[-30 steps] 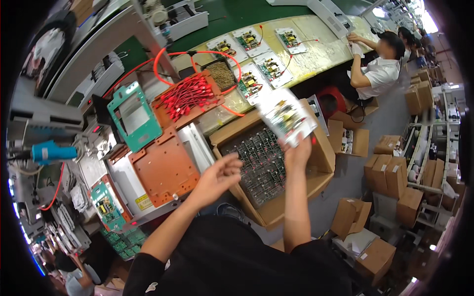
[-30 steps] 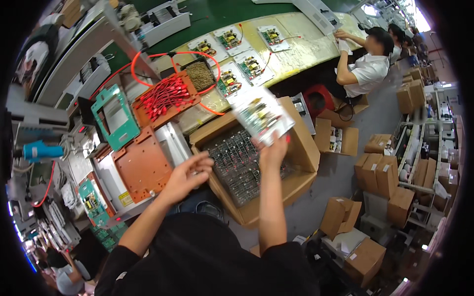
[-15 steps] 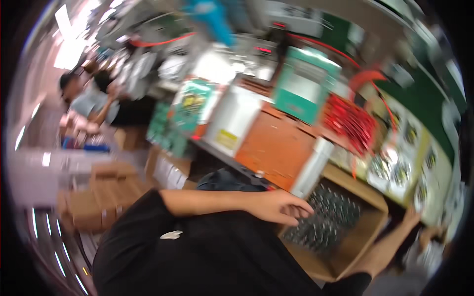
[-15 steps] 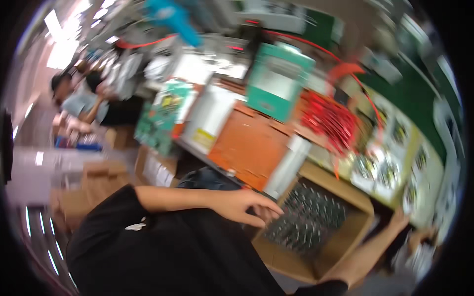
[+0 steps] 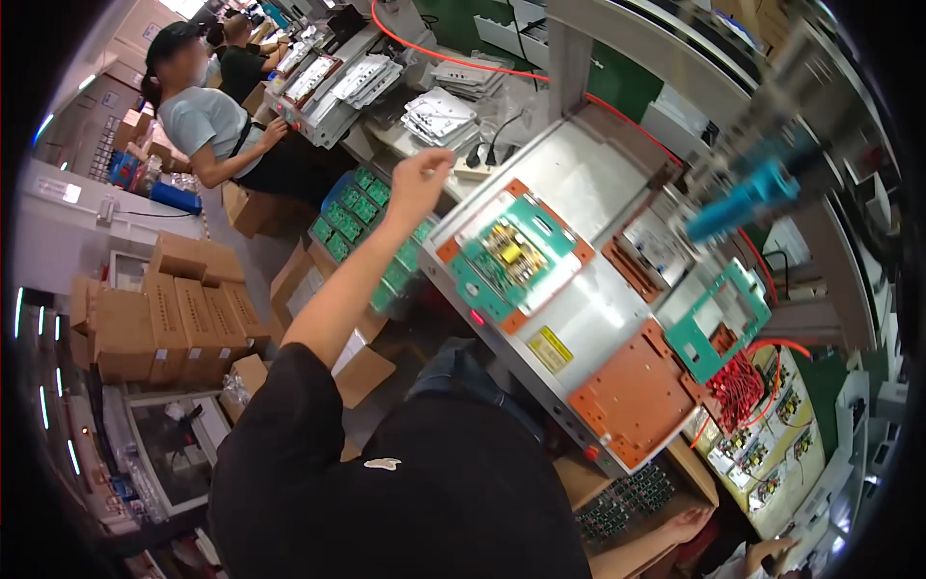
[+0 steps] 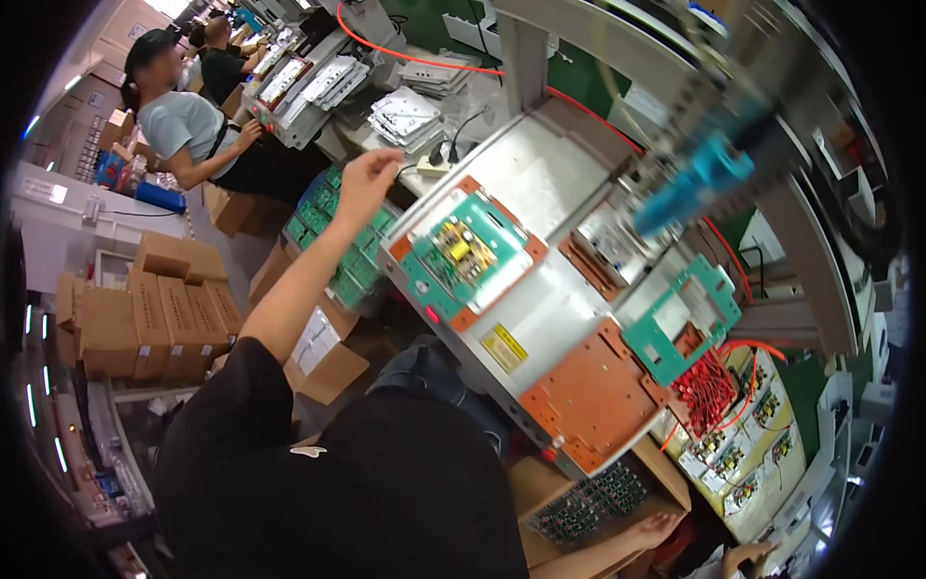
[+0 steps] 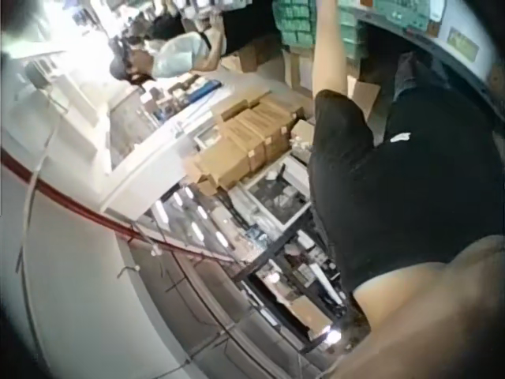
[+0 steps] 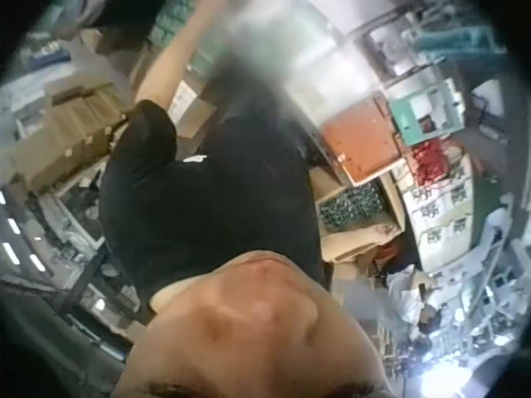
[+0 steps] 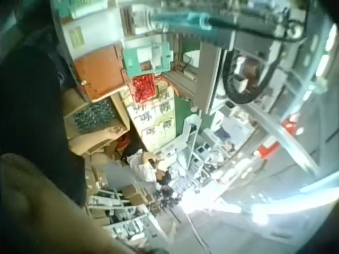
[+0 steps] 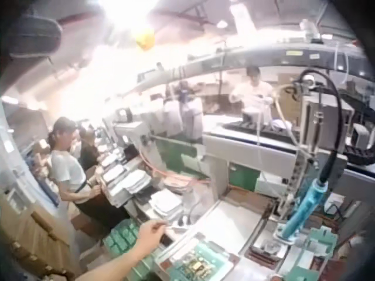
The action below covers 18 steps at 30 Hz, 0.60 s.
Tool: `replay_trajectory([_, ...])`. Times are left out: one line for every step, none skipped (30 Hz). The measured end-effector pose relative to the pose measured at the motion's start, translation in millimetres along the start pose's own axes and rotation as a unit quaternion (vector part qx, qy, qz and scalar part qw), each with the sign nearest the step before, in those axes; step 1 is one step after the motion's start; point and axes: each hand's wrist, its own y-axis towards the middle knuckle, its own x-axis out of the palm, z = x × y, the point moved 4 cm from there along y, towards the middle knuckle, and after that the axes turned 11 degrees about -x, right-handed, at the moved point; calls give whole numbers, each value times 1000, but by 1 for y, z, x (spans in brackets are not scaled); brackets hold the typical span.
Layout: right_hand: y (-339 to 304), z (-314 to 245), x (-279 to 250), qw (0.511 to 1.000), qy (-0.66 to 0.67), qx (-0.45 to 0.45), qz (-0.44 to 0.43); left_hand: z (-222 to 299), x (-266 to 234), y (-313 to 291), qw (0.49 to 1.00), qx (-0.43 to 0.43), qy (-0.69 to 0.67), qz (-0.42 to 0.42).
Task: Testing electronic circuit boards using a test fixture and packaging them into styrofoam holders.
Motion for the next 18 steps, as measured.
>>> replay_trajectory([-11,2,-27,1000,0,5,17,-29,2,36,997,49,46,27])
replay_trajectory([-50,17,-48,999,6,22,36,-51,-17,84,987,108,101,60])
replay_trajectory([-68,9,-63,999,7,12,45,-71,-19,111,979,132,139,67])
replay_trajectory([-85,-2,-78,998,-39,9,41,-90,-16,134,970,154,175,74])
replay_trajectory([-105,-13,-93,995,-88,8,40,-109,-16,157,969,172,160,73])
replay_trajectory([-123,-25,-99,995,-92,1,47,-140,-20,186,965,151,186,106])
replay_trajectory([-148,-49,-89,986,-159,-7,56,-155,-16,198,970,63,204,118])
replay_trajectory([-177,-68,-78,972,-223,-11,69,-165,-17,215,966,-20,224,127])
replay_trajectory([-202,-83,-73,970,-227,-17,87,-176,-11,235,963,-67,241,99])
replay_trajectory([-226,-93,-68,958,-267,-15,102,-191,-11,253,956,-116,261,75])
replay_trajectory([-245,-106,-66,943,-310,-15,116,-205,-11,261,951,-171,257,28])
replay_trajectory([-258,-114,-63,940,-316,-19,127,-210,-15,270,956,-152,253,9])
replay_trajectory([-267,-120,-61,945,-313,-15,97,-208,-20,275,958,-138,250,14])
replay_trajectory([-272,-127,-62,949,-309,-10,66,-198,-21,275,961,-124,246,20])
replay_trajectory([-275,-134,-68,947,-317,-22,46,-175,-23,269,962,-102,253,20])
replay_trajectory([-274,-134,-70,947,-318,-32,21,-156,-29,263,962,-78,260,27])
replay_trajectory([-268,-135,-63,946,-321,-41,3,-151,-34,264,966,-23,254,29])
replay_trajectory([-267,-137,-53,945,-324,-50,-14,-153,-34,266,966,-16,256,23])
